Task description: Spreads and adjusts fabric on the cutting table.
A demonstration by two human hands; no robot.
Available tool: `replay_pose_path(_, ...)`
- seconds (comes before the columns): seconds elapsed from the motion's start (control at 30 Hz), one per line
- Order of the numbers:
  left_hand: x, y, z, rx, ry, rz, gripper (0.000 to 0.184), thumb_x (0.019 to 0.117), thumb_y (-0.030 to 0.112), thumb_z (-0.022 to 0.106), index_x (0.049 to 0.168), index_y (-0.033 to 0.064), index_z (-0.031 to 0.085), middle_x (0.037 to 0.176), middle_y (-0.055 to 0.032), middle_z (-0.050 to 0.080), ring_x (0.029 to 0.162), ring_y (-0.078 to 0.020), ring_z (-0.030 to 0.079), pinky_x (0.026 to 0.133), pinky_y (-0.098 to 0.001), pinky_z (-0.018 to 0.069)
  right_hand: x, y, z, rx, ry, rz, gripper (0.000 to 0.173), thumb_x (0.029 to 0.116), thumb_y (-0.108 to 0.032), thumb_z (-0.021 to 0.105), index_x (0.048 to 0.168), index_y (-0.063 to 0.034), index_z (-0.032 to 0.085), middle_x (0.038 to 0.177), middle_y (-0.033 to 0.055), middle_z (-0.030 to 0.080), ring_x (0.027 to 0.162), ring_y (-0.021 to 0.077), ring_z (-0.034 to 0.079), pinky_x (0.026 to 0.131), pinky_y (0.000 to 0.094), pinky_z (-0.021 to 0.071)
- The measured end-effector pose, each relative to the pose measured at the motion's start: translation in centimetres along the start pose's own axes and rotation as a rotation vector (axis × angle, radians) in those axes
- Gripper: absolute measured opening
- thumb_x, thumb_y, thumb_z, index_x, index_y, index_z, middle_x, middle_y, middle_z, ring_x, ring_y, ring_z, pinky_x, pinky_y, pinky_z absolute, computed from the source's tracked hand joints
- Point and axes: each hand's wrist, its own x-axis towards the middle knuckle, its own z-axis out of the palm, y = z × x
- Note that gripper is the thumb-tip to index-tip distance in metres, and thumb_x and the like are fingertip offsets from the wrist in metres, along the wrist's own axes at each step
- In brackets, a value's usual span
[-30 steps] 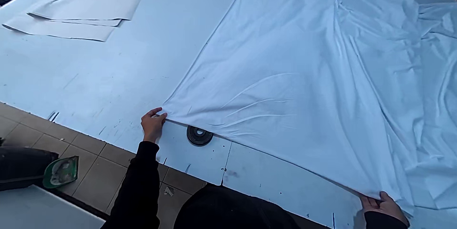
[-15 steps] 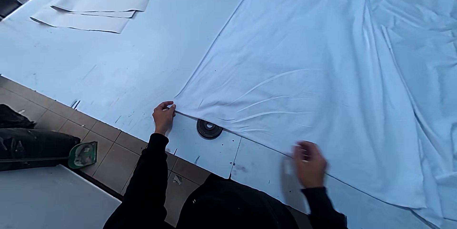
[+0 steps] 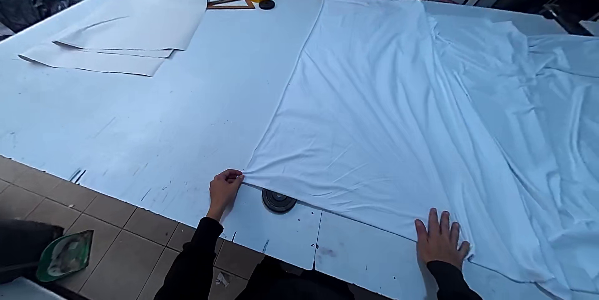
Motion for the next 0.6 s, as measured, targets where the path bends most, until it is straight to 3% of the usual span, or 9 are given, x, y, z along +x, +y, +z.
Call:
replay_pose_path(0.13, -1.0, 0.6, 0.6, -0.077, -0.026, 0.015, 0.014, 0.0929, 0.018, 0.078, 0.104, 0.0097, 0.076, 0.088, -0.0064, 0.076, 0.077, -0.0176, 0.071, 0.075, -0.0431, 0.0590, -0.2, 0.6, -1.3, 0.035, -0.035, -0.012, 0.081, 0.1000, -0.070, 0.022, 0.164, -0.0198, 0.031, 0.171, 0.0149, 0.020, 0.157, 0.0428, 0.013, 0.117, 0.0773, 0.0088)
replay_pose_path(0.3, -0.9, 0.8, 0.0, 0.009, -0.072, 0.008, 0.033, 0.0930, 0.022, 0.078, 0.119, 0.0046, 0.069, 0.098, -0.0135, 0.076, 0.088, -0.0289, 0.073, 0.084, -0.0554, 0.0571, -1.8, -3.0, -2.4, 0.105, -0.042, -0.091, 0.080, 0.0996, -0.067, 0.030, 0.161, -0.0160, 0.036, 0.169, 0.0195, 0.023, 0.157, 0.0446, 0.015, 0.117, 0.0773, 0.0083)
replay_pose_path(0.37, -0.9, 0.7, -0.6, 0.064, -0.129, -0.007, 0.037, 0.0933, 0.024, 0.077, 0.123, 0.0047, 0.068, 0.102, -0.0150, 0.075, 0.096, -0.0318, 0.072, 0.090, -0.0580, 0.0546, -3.0, -4.0, -2.0, 0.120, -0.088, -0.115, 0.078, 0.1016, -0.064, 0.032, 0.163, -0.0164, 0.033, 0.170, 0.0198, 0.019, 0.157, 0.0451, 0.012, 0.116, 0.0787, 0.0066)
replay_pose_path(0.6, 0.3, 0.2, -2.1, 0.055, -0.140, -0.017, 0.034, 0.0953, 0.026, 0.075, 0.123, 0.0075, 0.069, 0.104, -0.0122, 0.075, 0.093, -0.0257, 0.072, 0.088, -0.0514, 0.0561, -3.0, -4.9, -1.7, 0.130, -0.119, -0.149, 0.077, 0.1009, -0.063, 0.033, 0.163, -0.0181, 0.031, 0.170, 0.0213, 0.016, 0.157, 0.0452, 0.011, 0.116, 0.0781, 0.0070)
